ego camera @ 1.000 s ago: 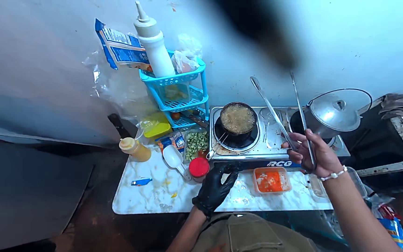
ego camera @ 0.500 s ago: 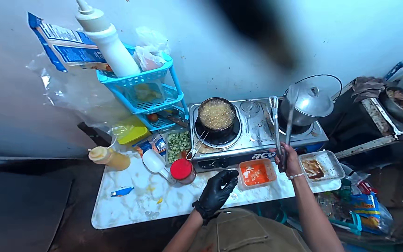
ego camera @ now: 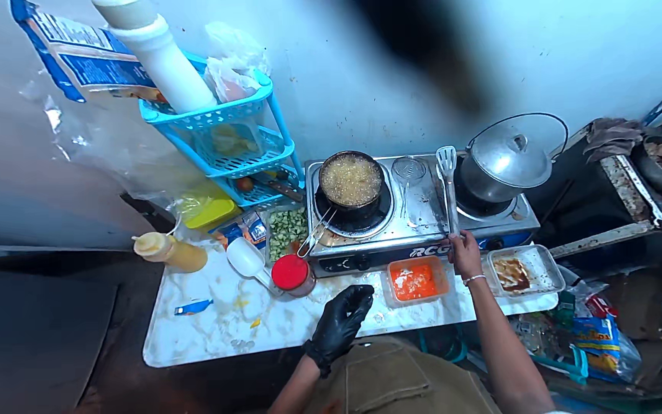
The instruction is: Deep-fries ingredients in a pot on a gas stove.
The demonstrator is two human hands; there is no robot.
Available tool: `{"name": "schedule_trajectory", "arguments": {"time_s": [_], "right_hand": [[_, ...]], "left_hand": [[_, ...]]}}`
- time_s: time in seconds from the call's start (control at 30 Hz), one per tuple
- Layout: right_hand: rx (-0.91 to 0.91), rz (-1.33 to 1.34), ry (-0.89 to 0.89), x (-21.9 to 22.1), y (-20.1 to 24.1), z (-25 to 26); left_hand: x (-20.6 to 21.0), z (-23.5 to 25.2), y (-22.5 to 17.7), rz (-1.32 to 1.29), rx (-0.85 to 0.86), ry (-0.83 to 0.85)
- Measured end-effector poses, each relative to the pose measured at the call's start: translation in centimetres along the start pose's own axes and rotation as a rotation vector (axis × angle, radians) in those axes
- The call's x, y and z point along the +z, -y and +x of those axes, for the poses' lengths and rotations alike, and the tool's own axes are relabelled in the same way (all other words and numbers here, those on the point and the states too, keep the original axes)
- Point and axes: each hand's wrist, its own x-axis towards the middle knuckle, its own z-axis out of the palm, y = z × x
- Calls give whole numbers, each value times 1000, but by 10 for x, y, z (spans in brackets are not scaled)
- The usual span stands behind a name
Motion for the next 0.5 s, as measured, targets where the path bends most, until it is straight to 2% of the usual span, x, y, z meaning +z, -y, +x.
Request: {"name": "schedule_trajectory", "arguments": {"time_s": [0.2,0.5], "right_hand": [[-15,-18,-48,-7,0,-1],[-46,-254,-169,-14,-4,-3]], "left_hand": [[3,-1,0,-15,-6,4],[1,-6,3,19,6,-31]]}}
